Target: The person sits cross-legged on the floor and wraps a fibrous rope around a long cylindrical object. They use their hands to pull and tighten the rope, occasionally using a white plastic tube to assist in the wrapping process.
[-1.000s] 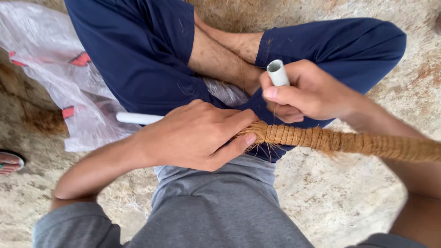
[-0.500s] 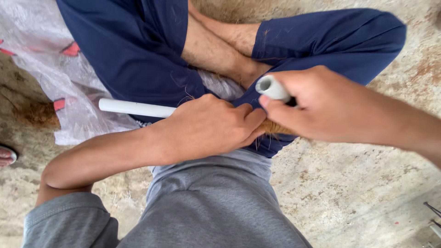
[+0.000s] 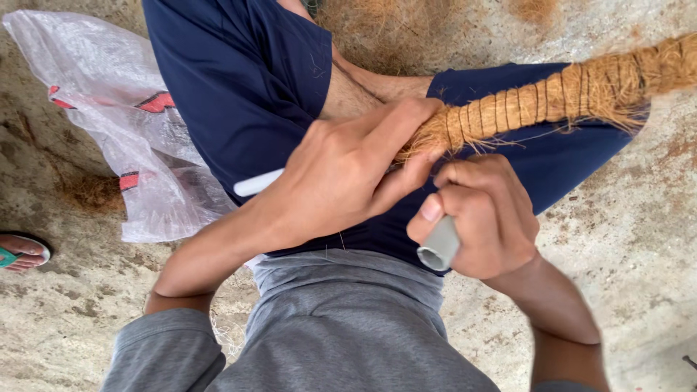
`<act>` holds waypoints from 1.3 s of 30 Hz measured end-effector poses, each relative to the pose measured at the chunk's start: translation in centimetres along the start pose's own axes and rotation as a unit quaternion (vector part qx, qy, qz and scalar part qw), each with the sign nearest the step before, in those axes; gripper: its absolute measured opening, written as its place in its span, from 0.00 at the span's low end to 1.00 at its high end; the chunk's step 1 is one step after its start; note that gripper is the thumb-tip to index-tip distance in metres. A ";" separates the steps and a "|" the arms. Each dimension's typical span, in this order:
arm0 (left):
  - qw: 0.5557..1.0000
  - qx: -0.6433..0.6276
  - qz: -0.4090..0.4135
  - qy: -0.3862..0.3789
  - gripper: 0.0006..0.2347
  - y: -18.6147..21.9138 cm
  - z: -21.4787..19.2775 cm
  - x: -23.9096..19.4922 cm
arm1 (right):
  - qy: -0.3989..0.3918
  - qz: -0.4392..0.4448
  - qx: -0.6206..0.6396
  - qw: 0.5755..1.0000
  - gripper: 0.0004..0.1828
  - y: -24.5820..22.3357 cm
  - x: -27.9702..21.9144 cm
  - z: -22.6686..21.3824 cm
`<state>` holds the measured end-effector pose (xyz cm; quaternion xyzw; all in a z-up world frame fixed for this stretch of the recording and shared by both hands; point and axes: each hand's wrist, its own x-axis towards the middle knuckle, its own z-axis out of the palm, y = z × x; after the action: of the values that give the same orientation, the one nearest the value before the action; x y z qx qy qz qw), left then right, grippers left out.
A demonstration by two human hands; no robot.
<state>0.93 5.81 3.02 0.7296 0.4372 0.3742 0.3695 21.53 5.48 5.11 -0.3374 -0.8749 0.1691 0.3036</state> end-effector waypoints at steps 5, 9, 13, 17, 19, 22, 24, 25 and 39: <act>0.984 -0.168 -0.058 -0.013 0.11 0.2 0.5 -0.2 | 0.105 0.143 0.159 0.971 0.08 0.1 -2.8 2.3; 0.956 -0.250 -0.142 -0.054 0.12 0.4 0.8 -0.3 | 0.224 0.206 0.412 0.859 0.07 1.0 -3.1 4.2; 0.925 -0.328 -0.176 -0.080 0.14 0.4 0.9 -1.1 | 0.246 0.305 0.523 0.757 0.20 1.1 -2.7 3.7; 0.843 -0.484 -0.207 -0.111 0.16 0.0 0.7 -1.2 | 0.112 0.333 0.576 0.738 0.24 1.5 -1.9 1.8; 0.799 -0.532 -0.251 -0.124 0.16 -0.1 0.7 -1.0 | 0.085 0.336 0.567 0.748 0.22 1.7 -1.7 1.5; 0.795 -0.529 -0.279 -0.102 0.17 0.1 1.2 -0.1 | 0.088 0.346 0.536 0.765 0.20 2.1 -1.6 1.4; 0.845 -0.432 -0.307 -0.074 0.18 0.6 1.4 0.6 | 0.095 0.377 0.514 0.765 0.21 2.3 -1.3 1.5; 0.879 -0.393 -0.266 -0.057 0.17 1.0 1.4 0.7 | 0.096 0.380 0.498 0.773 0.20 2.4 -1.1 1.6; 0.949 -0.250 -0.192 0.001 0.12 1.5 3.8 2.4 | 0.165 0.412 0.470 0.763 0.16 2.5 -0.7 1.6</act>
<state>5.58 6.72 3.18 0.5155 0.4617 0.3942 0.6048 22.13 6.66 2.30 -0.5029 -0.3996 0.6095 0.4647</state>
